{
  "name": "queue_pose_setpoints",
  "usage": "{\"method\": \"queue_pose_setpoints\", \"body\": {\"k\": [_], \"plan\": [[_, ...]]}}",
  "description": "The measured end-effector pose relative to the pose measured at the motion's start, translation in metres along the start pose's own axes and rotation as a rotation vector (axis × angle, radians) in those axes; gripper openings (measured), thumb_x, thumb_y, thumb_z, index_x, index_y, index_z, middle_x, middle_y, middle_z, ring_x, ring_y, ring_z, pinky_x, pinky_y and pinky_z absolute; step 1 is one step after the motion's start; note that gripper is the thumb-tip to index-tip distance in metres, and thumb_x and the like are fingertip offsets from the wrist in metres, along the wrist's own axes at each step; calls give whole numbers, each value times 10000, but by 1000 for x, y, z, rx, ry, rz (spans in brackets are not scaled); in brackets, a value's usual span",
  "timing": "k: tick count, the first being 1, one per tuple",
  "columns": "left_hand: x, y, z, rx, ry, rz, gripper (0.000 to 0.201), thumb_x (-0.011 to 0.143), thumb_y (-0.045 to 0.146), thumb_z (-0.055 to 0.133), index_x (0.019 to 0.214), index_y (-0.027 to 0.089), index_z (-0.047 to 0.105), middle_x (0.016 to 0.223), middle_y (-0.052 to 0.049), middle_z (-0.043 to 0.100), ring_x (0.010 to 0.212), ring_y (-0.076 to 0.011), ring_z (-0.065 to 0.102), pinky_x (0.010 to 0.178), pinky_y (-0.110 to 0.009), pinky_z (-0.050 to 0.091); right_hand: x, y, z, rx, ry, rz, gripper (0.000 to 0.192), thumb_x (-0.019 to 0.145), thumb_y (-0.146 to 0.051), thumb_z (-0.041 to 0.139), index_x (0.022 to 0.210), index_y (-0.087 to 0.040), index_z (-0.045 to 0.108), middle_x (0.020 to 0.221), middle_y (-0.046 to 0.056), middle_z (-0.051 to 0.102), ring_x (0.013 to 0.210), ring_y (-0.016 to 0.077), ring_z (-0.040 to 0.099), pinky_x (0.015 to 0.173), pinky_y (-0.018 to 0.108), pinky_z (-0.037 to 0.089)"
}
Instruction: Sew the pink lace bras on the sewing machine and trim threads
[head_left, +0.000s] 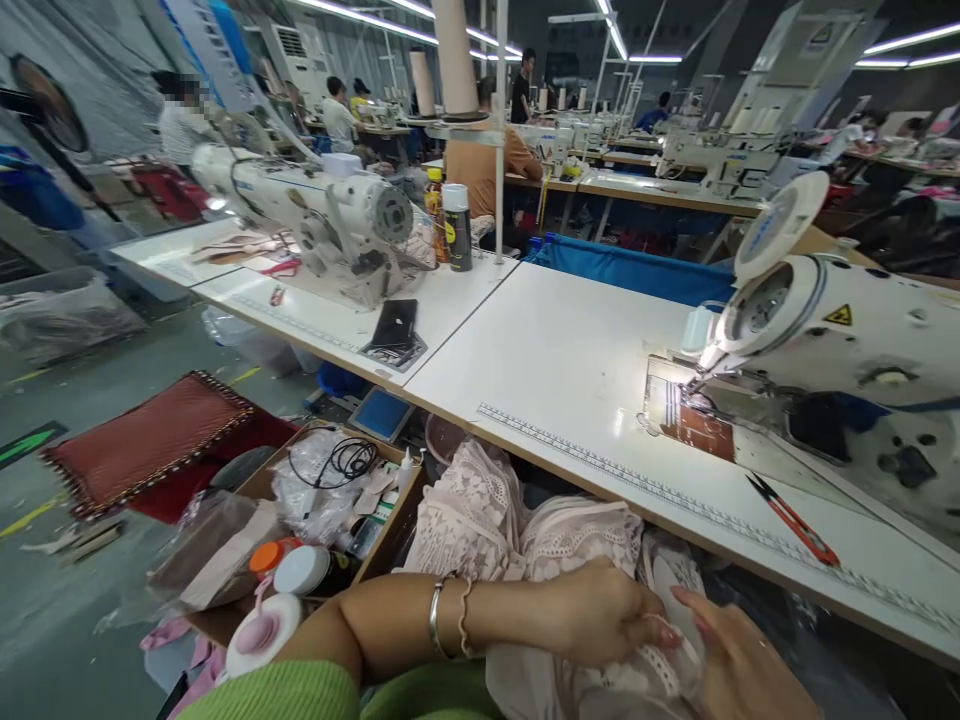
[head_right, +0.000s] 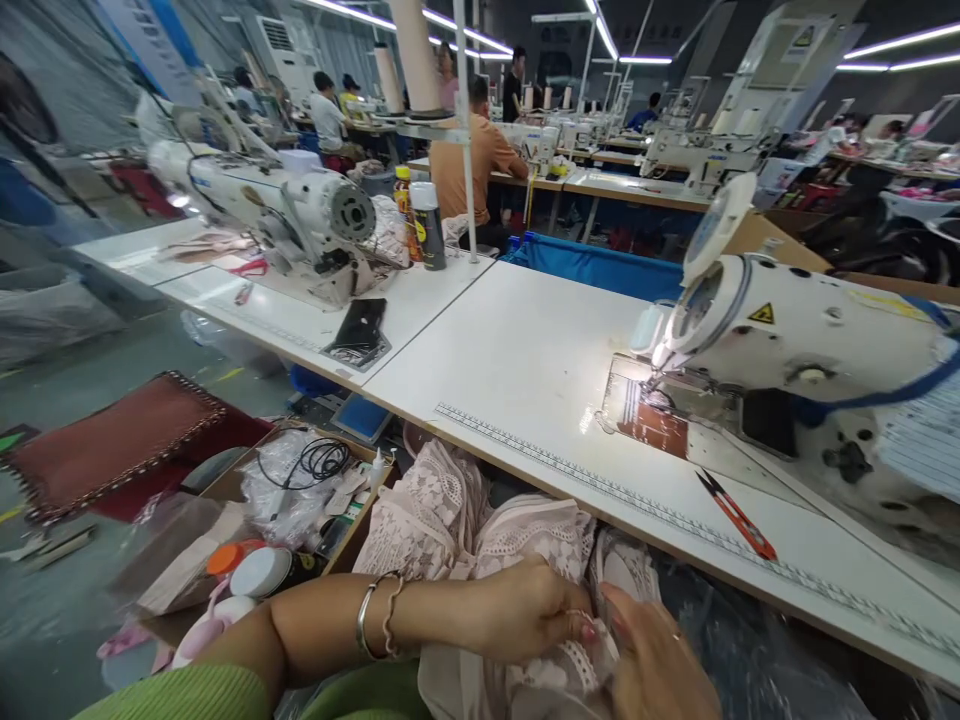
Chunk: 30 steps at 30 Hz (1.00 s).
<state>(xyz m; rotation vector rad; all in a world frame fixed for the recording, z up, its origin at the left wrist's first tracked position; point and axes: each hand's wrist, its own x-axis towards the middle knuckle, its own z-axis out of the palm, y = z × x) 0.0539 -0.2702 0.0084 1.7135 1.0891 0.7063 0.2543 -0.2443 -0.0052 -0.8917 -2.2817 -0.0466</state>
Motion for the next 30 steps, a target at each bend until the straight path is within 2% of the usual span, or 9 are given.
{"method": "queue_pose_setpoints", "body": {"k": [7, 10, 14, 16, 20, 24, 26, 28, 30], "plan": [[-1, 2, -8, -126, -35, -33, 332, 972, 308, 415, 698, 164, 534, 667, 1, 563, 661, -142, 503, 630, -238, 414, 16, -33, 6, 112, 25, 150, 397, 1015, -266, 470, 636, -236, 359, 568, -22, 430, 542, 140, 460, 539, 280, 341], [-2, 0, -16, -157, -49, -57, 375, 979, 394, 401, 700, 171, 517, 658, 9, 527, 653, -144, 481, 629, -249, 396, 8, -10, 5, 102, 27, 234, 432, 1032, -292, 413, 610, -235, 337, 559, -24, 407, 534, 139, 420, 541, 279, 312], [-9, 1, -31, -184, 76, -158, 430, 970, 473, 424, 647, 192, 465, 606, 30, 435, 582, -132, 423, 582, -246, 364, -12, 29, -8, 58, 119, 564, 479, 985, -423, 500, 571, -235, 347, 529, -40, 380, 507, 136, 363, 532, 274, 276], [-10, 4, -34, -221, 87, -161, 401, 964, 472, 451, 689, 189, 523, 641, 16, 498, 618, -147, 482, 624, -250, 405, -15, 32, -11, 219, 24, 647, 445, 966, -507, 513, 626, -223, 472, 550, -40, 432, 504, 131, 389, 522, 259, 282], [-7, 9, -36, -307, 35, -108, 331, 953, 453, 487, 839, 180, 636, 843, -37, 657, 827, -204, 620, 775, -278, 470, -5, 11, -4, 686, -306, 562, 444, 982, -554, 459, 787, -198, 638, 659, -12, 553, 581, 134, 491, 551, 239, 341], [-2, 1, -54, -165, -46, -105, 408, 987, 466, 414, 804, 180, 641, 700, -21, 613, 645, -172, 572, 609, -255, 444, 8, -1, -2, 772, -226, 583, 466, 987, -536, 449, 687, -195, 558, 614, -20, 511, 580, 131, 467, 569, 241, 341], [0, -4, -63, 41, -68, 6, 333, 973, 390, 441, 847, 188, 674, 844, -61, 676, 798, -211, 621, 708, -285, 475, 11, -2, -6, 734, -191, 566, 447, 1001, -492, 435, 675, -199, 525, 609, -24, 496, 568, 127, 456, 571, 244, 333], [3, -4, -64, 201, -27, 117, 257, 933, 308, 487, 1063, 204, 683, 1142, -105, 682, 1083, -271, 598, 892, -349, 469, 14, -2, -11, 687, -208, 526, 423, 1010, -452, 427, 680, -202, 517, 611, -22, 493, 564, 128, 458, 572, 250, 328], [7, 1, -56, 247, 6, 156, 371, 910, 281, 505, 1262, 210, 599, 1277, -122, 634, 1191, -285, 551, 957, -386, 446, 15, -4, -12, 641, -219, 489, 405, 1015, -429, 421, 691, -205, 516, 624, -15, 504, 574, 134, 472, 574, 255, 330]]}}
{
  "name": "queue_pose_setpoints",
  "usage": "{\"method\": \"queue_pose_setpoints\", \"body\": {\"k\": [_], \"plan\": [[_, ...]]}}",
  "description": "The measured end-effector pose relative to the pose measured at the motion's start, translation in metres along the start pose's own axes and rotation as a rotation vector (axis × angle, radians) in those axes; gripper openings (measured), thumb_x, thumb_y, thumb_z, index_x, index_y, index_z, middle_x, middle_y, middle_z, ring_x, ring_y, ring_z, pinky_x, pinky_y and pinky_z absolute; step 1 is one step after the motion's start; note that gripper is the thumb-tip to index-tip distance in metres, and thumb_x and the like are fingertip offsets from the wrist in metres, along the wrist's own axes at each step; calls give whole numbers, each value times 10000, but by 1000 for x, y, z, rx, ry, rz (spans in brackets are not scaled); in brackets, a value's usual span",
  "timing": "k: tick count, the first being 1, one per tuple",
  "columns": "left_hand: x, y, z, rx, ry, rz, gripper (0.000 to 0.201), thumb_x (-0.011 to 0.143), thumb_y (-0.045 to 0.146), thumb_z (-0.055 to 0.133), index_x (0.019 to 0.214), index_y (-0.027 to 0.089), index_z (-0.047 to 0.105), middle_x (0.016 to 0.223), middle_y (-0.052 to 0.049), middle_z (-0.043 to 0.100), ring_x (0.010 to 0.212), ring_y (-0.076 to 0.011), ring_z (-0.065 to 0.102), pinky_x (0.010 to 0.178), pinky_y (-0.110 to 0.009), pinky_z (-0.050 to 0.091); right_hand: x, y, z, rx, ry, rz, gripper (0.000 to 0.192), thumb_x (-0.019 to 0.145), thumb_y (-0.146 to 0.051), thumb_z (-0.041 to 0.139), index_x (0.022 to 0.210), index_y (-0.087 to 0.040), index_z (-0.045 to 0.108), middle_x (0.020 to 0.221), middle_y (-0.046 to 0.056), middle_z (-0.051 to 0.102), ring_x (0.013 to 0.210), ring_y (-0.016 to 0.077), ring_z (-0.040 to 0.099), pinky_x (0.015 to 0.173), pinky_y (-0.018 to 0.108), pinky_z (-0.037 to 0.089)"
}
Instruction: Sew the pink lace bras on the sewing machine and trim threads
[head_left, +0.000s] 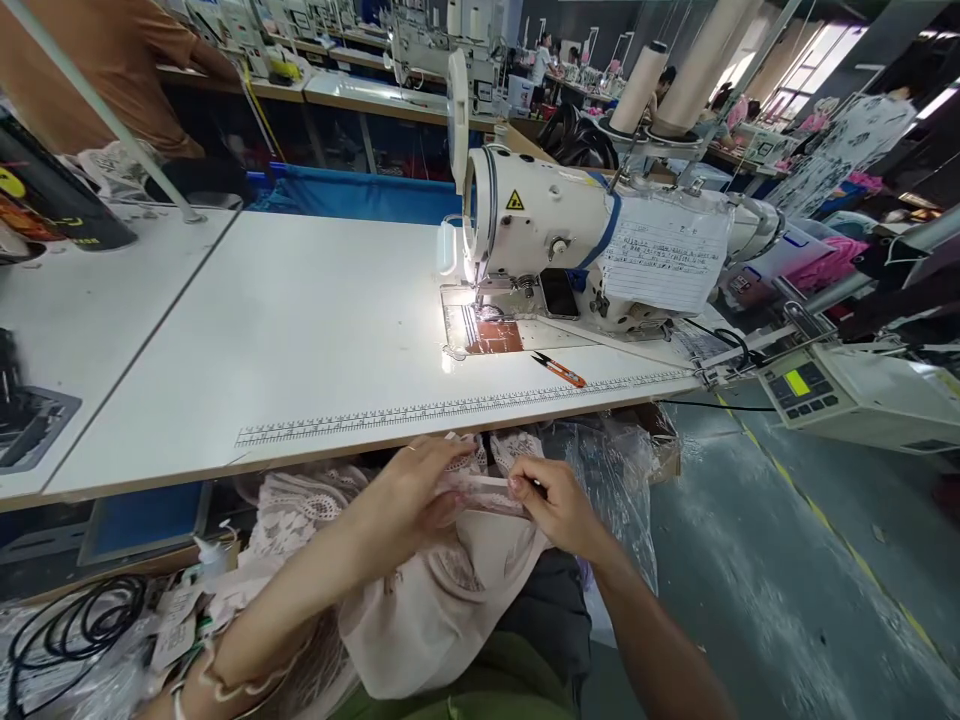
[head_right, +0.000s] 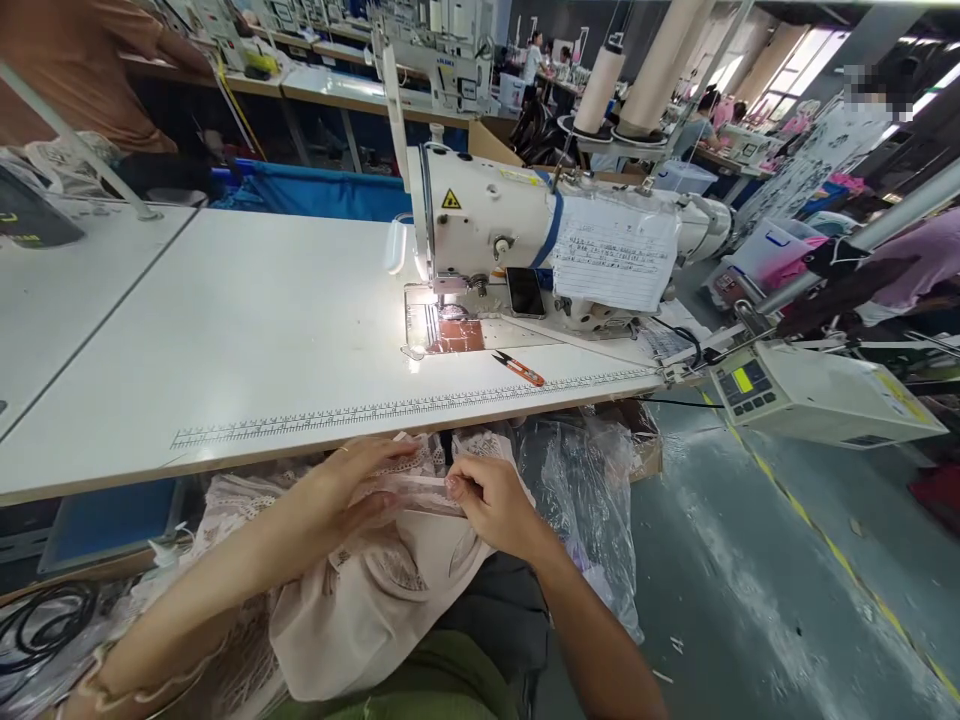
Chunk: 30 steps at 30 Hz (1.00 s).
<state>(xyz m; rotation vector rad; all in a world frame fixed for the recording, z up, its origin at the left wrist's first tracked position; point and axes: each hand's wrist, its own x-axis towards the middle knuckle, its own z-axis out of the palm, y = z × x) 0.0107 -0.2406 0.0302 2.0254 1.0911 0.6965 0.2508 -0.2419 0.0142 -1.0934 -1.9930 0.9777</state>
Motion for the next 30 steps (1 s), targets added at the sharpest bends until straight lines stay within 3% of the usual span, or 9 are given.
{"method": "queue_pose_setpoints", "body": {"k": [2, 4, 6, 8, 11, 15, 18, 30], "plan": [[7, 9, 11, -20, -37, 0, 313, 912, 279, 489, 1182, 193, 621, 1140, -114, 670, 1071, -265, 596, 875, -361, 470, -1, -2, 2, -40, 4, -30, 389, 1019, -401, 421, 698, -203, 516, 643, -8, 520, 594, 136, 490, 584, 256, 337], [14, 16, 22, -68, -68, -32, 199, 914, 267, 464, 902, 183, 644, 893, -71, 660, 874, -223, 608, 754, -313, 465, -3, -2, 5, -86, 21, -52, 370, 1023, -373, 430, 711, -199, 525, 642, -11, 521, 595, 133, 493, 589, 253, 343], [17, 18, 29, -188, -69, -89, 264, 927, 296, 450, 729, 182, 583, 726, -26, 586, 719, -179, 557, 660, -276, 434, -7, -2, 8, -148, 72, -43, 280, 1021, -367, 455, 839, -196, 581, 646, -22, 516, 581, 133, 493, 584, 251, 366], [16, 16, 33, -369, -64, -165, 312, 944, 367, 465, 737, 174, 596, 703, -9, 577, 670, -156, 528, 628, -257, 429, -13, -4, 11, -238, 125, -35, 231, 1029, -325, 444, 1127, -183, 598, 756, 7, 571, 644, 150, 545, 620, 258, 435], [13, 11, 35, -557, -45, -246, 315, 933, 426, 518, 877, 161, 678, 819, -31, 673, 766, -177, 599, 715, -275, 486, -20, -7, 14, -440, 162, -106, 401, 1029, -164, 357, 1400, -192, 504, 941, 75, 619, 799, 174, 603, 714, 276, 508], [11, 9, 35, -569, -11, -239, 306, 931, 381, 529, 1017, 157, 720, 1027, -85, 745, 972, -238, 660, 871, -334, 507, -24, -11, 17, -733, 214, -223, 479, 977, -33, 375, 1363, -211, 595, 826, 58, 653, 794, 188, 612, 700, 288, 501], [11, 8, 35, -538, -2, -213, 301, 933, 346, 524, 1040, 151, 726, 1053, -100, 751, 990, -246, 672, 895, -343, 505, -24, -12, 18, -825, 242, -246, 491, 961, -22, 392, 1342, -226, 625, 793, 51, 664, 764, 184, 607, 658, 297, 485], [13, 10, 37, -566, 4, -233, 286, 922, 360, 538, 1011, 158, 721, 1011, -86, 758, 956, -243, 683, 848, -319, 512, -21, -9, 20, -841, 247, -275, 484, 944, 3, 396, 1323, -177, 637, 753, 53, 638, 725, 186, 580, 596, 295, 431]]}}
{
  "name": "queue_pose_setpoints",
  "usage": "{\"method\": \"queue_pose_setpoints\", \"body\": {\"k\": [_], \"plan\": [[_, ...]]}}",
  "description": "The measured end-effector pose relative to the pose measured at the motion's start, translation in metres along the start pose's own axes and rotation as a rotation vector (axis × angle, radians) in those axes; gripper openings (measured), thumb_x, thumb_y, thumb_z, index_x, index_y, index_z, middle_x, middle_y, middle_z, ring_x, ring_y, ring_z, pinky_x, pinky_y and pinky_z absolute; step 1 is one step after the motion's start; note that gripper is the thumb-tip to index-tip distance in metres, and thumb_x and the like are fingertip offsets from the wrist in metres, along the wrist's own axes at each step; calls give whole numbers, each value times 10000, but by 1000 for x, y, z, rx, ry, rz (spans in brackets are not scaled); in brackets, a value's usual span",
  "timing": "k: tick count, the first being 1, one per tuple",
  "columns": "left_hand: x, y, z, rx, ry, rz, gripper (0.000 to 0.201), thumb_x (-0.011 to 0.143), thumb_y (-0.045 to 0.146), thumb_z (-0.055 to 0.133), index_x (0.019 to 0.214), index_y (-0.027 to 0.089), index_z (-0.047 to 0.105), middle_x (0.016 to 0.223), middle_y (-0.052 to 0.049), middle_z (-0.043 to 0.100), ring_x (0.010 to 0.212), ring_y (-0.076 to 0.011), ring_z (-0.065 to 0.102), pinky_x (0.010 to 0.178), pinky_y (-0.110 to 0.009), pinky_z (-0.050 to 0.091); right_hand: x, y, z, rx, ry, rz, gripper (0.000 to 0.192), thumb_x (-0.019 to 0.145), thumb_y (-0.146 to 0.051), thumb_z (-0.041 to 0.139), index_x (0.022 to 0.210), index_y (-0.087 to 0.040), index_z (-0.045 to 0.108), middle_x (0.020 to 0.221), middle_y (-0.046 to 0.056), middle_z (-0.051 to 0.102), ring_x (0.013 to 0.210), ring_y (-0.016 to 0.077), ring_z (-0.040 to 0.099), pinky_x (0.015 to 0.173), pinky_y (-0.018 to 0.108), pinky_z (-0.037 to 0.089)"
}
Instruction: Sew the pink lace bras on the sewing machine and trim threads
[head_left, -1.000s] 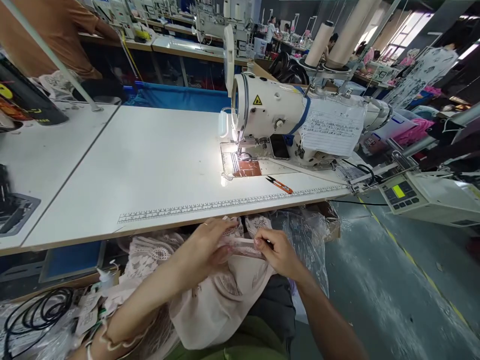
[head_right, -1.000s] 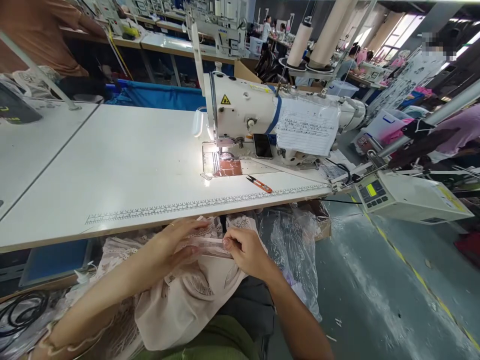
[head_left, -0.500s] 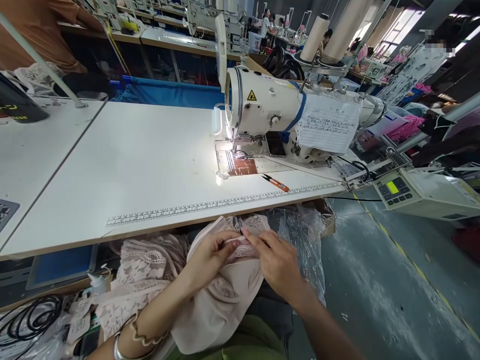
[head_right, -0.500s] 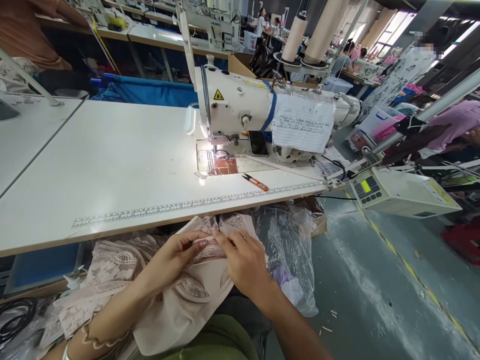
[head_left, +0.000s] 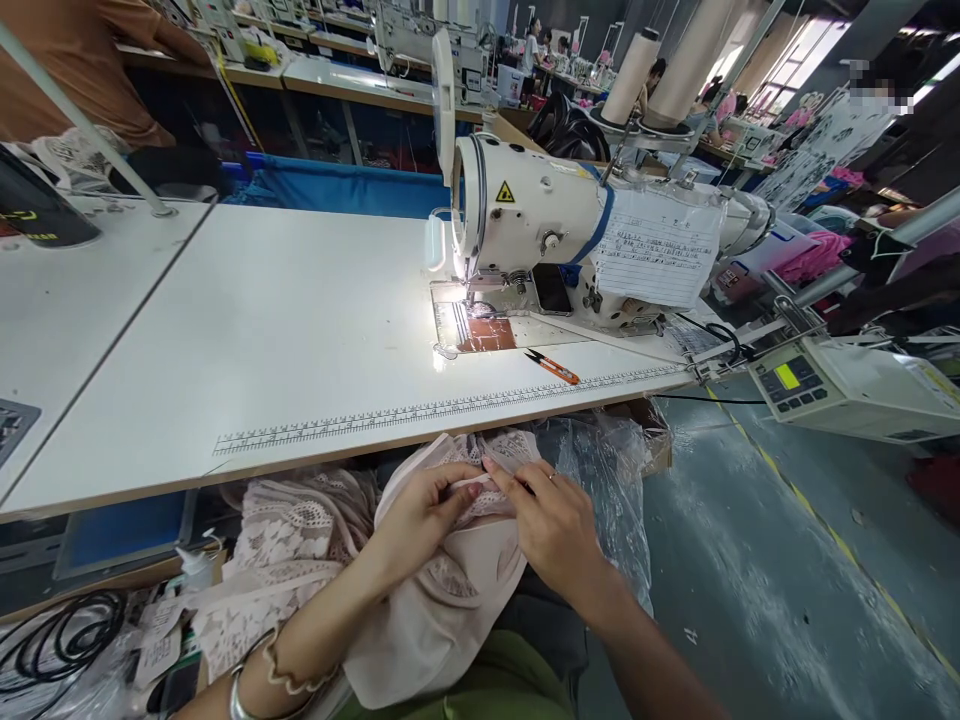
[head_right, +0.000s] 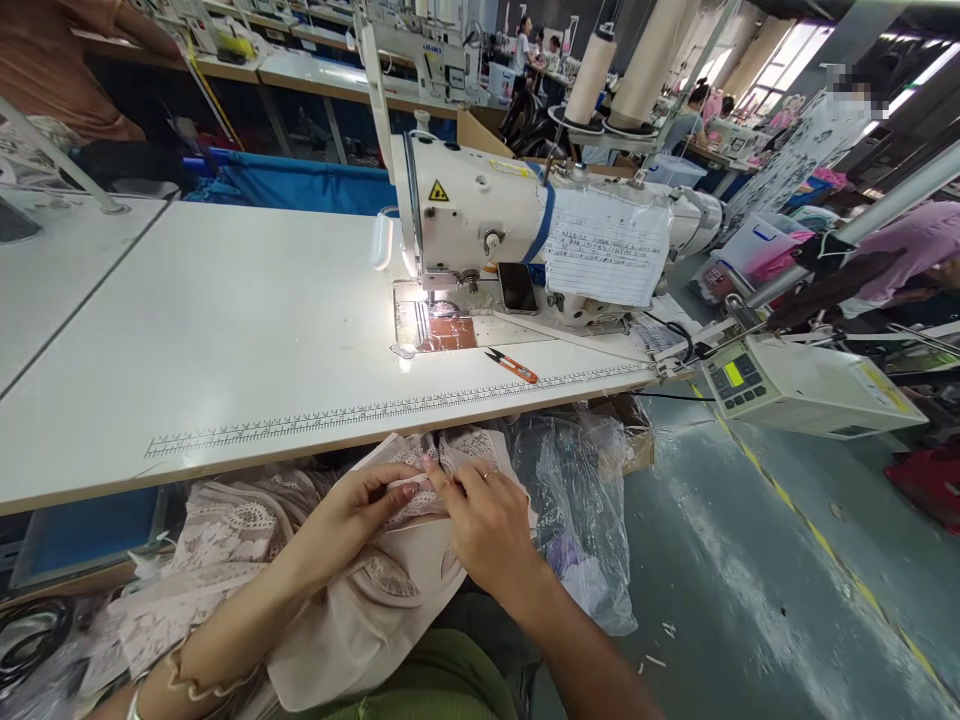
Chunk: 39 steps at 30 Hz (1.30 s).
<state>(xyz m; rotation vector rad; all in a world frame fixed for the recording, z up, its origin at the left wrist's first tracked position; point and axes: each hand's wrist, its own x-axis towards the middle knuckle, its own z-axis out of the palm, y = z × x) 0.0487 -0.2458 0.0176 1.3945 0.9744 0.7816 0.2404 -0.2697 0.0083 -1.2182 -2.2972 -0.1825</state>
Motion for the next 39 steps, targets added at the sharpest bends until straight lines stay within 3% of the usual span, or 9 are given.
{"method": "queue_pose_setpoints", "body": {"k": [5, 9, 14, 16, 21, 26, 31, 35, 39], "plan": [[5, 2, 6, 8, -45, 3, 282, 913, 388, 538, 894, 162, 706, 875, -57, 736, 863, -225, 666, 788, -297, 508, 4, -10, 2, 547, -48, 222, 409, 1026, -160, 374, 1376, -210, 579, 939, 72, 679, 812, 171, 621, 699, 287, 499], [4, 2, 10, 32, -158, -3, 289, 919, 383, 512, 814, 163, 668, 812, -39, 686, 790, -194, 615, 753, -277, 477, 13, -12, 5, 1178, -85, 535, 313, 954, -464, 584, 1057, -199, 715, 623, -27, 532, 521, 109, 443, 493, 237, 362], [-1, -4, -1, 36, -172, -65, 390, 930, 476, 496, 687, 172, 522, 623, 39, 416, 578, -112, 382, 538, -220, 320, 19, 31, -2, 1484, 353, 853, 563, 800, -524, 748, 513, -212, 377, 455, -102, 230, 417, 67, 157, 404, 230, 182], [-2, -5, -6, 26, -156, -65, 415, 936, 496, 484, 666, 181, 473, 627, 48, 374, 571, -106, 348, 531, -221, 302, 19, 45, -9, 1341, 502, 804, 586, 863, -518, 688, 516, -210, 331, 469, -95, 226, 429, 74, 166, 423, 232, 192], [0, 0, -6, 120, -146, -18, 399, 955, 487, 435, 739, 169, 542, 689, 18, 469, 659, -143, 447, 610, -246, 364, 12, 23, -8, 771, -31, 338, 445, 920, -623, 561, 858, -188, 628, 765, 15, 540, 617, 131, 484, 551, 261, 380], [0, -1, -3, 186, -112, 5, 374, 948, 454, 405, 774, 169, 572, 719, -6, 536, 713, -172, 507, 677, -275, 409, 8, 0, 8, 356, -16, 131, 257, 1032, -295, 455, 839, -194, 592, 800, 50, 578, 754, 188, 557, 680, 307, 436], [0, -4, -4, 232, -100, -23, 376, 943, 451, 408, 785, 171, 602, 640, 14, 502, 612, -155, 468, 590, -261, 379, 17, 10, 7, 664, 113, 234, 371, 1061, -341, 363, 738, -216, 497, 867, 64, 617, 777, 185, 564, 695, 308, 444], [1, -4, -2, 185, -137, -12, 336, 938, 415, 431, 864, 172, 651, 760, -27, 643, 719, -184, 576, 671, -268, 442, 22, 12, 9, 1147, -75, 270, 439, 1054, -520, 284, 757, -232, 430, 728, 18, 607, 632, 153, 550, 625, 287, 448], [2, -5, -1, 187, -128, -8, 346, 938, 405, 424, 924, 173, 681, 839, -47, 694, 810, -212, 630, 743, -285, 478, 18, 13, 21, 956, -32, 224, 435, 1051, -495, 347, 746, -222, 495, 653, -14, 518, 579, 133, 485, 580, 266, 412]]}}
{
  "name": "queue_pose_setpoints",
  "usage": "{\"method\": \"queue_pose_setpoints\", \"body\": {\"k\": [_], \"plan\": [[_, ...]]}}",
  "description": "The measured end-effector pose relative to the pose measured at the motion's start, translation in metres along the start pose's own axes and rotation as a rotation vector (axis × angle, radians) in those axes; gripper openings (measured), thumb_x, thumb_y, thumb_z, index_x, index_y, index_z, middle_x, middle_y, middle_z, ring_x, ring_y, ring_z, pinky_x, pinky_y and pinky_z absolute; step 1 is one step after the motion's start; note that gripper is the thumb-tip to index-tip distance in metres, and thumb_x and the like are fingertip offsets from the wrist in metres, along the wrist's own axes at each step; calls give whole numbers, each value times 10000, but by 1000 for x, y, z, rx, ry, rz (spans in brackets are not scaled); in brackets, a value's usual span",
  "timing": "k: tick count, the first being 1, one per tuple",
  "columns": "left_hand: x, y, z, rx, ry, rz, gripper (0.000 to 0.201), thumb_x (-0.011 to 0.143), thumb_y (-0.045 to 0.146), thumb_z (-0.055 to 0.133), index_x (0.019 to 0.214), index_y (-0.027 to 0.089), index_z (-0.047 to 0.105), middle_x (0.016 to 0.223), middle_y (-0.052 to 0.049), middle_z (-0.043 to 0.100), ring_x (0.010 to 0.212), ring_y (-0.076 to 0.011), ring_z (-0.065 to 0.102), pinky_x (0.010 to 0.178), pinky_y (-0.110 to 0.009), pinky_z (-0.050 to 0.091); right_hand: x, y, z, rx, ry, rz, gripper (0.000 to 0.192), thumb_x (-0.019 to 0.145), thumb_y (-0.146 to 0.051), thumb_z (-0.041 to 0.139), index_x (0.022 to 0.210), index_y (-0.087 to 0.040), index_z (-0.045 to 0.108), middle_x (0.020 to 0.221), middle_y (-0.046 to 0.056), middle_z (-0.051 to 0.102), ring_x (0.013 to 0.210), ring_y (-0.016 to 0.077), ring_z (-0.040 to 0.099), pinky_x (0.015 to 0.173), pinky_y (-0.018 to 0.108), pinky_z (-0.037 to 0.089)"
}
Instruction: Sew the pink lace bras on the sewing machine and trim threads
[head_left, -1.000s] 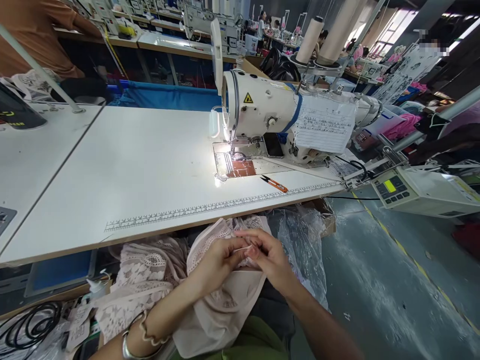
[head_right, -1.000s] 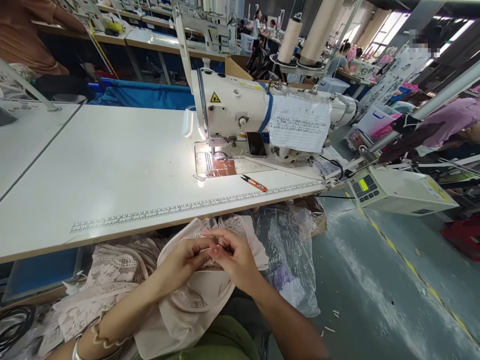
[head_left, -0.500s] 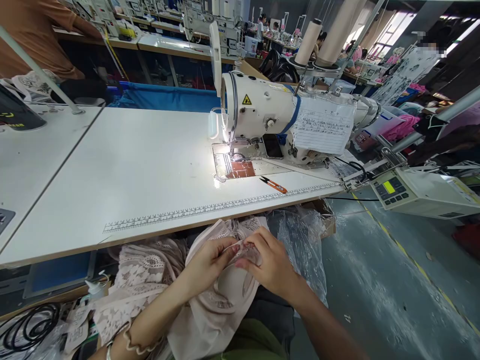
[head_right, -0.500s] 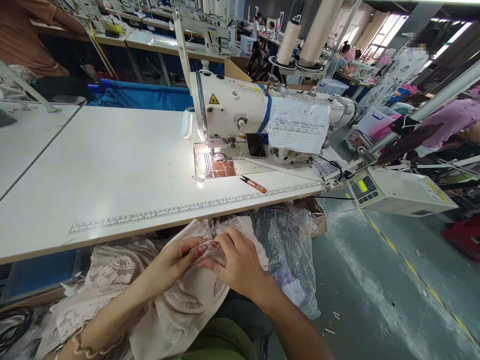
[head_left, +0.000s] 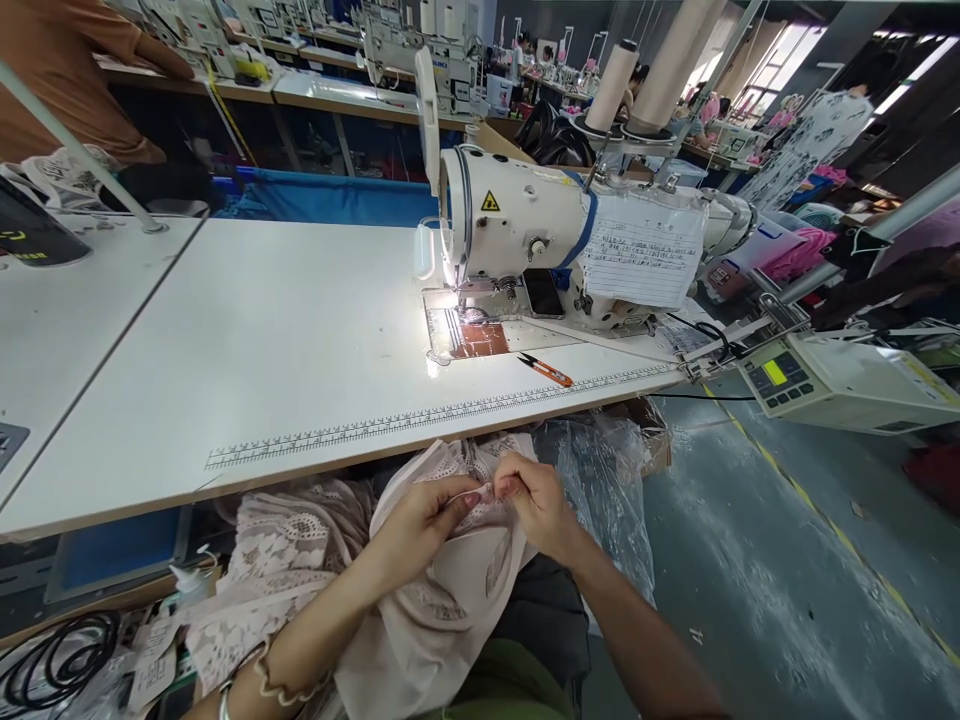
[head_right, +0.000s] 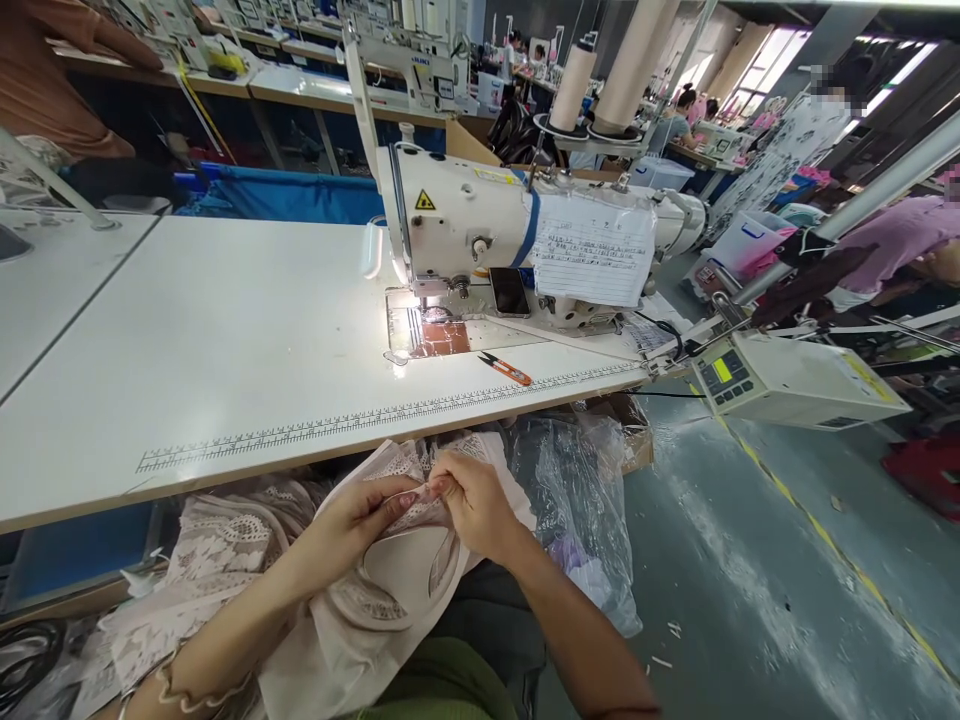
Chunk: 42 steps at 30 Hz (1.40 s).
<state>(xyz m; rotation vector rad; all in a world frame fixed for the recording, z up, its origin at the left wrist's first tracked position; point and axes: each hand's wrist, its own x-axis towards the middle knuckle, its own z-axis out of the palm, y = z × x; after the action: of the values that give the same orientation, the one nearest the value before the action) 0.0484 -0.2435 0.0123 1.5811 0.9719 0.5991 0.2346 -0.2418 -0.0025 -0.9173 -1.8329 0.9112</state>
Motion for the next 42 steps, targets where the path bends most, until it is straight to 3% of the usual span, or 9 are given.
{"method": "queue_pose_setpoints", "body": {"k": [4, 10, 16, 20, 24, 26, 29, 32, 42], "plan": [[2, -3, 2, 16, 18, 7, 354, 934, 416, 434, 900, 173, 688, 811, -45, 696, 813, -217, 638, 767, -289, 486, -3, 5, 4, -393, 162, -175, 310, 1059, -226, 353, 819, -209, 548, 699, 6, 568, 663, 156, 510, 668, 295, 427], [4, -5, 6, -36, 9, -7, 362, 943, 441, 451, 924, 171, 692, 916, -69, 732, 897, -235, 648, 830, -306, 483, -6, 1, 11, -773, 128, -215, 372, 1035, -279, 396, 677, -219, 476, 661, 34, 492, 711, 207, 467, 673, 340, 391], [-4, -3, -4, -41, 71, -7, 400, 954, 470, 451, 732, 180, 615, 639, 5, 562, 633, -163, 509, 619, -257, 416, -14, 47, -29, -736, 127, 121, 446, 1030, -300, 384, 606, -218, 495, 594, 37, 496, 655, 202, 482, 678, 340, 391], [-8, 5, -10, -73, 1, 25, 383, 980, 451, 440, 839, 174, 663, 754, -21, 628, 720, -179, 567, 686, -262, 445, -18, 57, -50, -659, 102, 196, 482, 1048, -416, 353, 658, -204, 541, 538, -12, 462, 515, 153, 442, 536, 269, 347], [-4, 9, -17, -146, -105, 71, 323, 980, 412, 457, 944, 176, 674, 874, -45, 674, 825, -202, 616, 746, -272, 465, -13, 32, -32, -234, -192, 172, 520, 1038, -541, 329, 767, -187, 597, 661, -11, 570, 587, 123, 520, 562, 220, 390], [-2, 8, -25, -64, -120, 63, 335, 981, 398, 438, 848, 177, 652, 772, -30, 632, 718, -182, 578, 665, -263, 443, -8, 19, -25, -67, -213, 156, 519, 1021, -571, 364, 739, -184, 564, 664, -10, 547, 618, 125, 514, 584, 225, 391], [1, 7, -34, 266, -24, 112, 316, 954, 326, 431, 741, 188, 618, 756, -48, 611, 712, -201, 552, 656, -291, 424, -2, 7, -25, -122, -91, 113, 471, 1023, -522, 411, 704, -191, 512, 666, -10, 508, 623, 131, 489, 598, 245, 375], [7, 10, -28, 439, 93, 198, 183, 898, 285, 505, 924, 197, 664, 966, -97, 674, 935, -265, 593, 820, -355, 454, 0, 0, -28, -257, -68, 24, 418, 1037, -438, 421, 703, -201, 506, 675, 3, 517, 653, 152, 500, 626, 269, 382], [25, 11, 0, 98, -59, 159, 231, 886, 346, 598, 727, 180, 624, 783, -35, 607, 763, -182, 563, 692, -272, 445, -11, -2, -24, -404, -44, -63, 376, 1051, -336, 401, 709, -210, 494, 658, 5, 528, 679, 169, 509, 641, 285, 401]]}}
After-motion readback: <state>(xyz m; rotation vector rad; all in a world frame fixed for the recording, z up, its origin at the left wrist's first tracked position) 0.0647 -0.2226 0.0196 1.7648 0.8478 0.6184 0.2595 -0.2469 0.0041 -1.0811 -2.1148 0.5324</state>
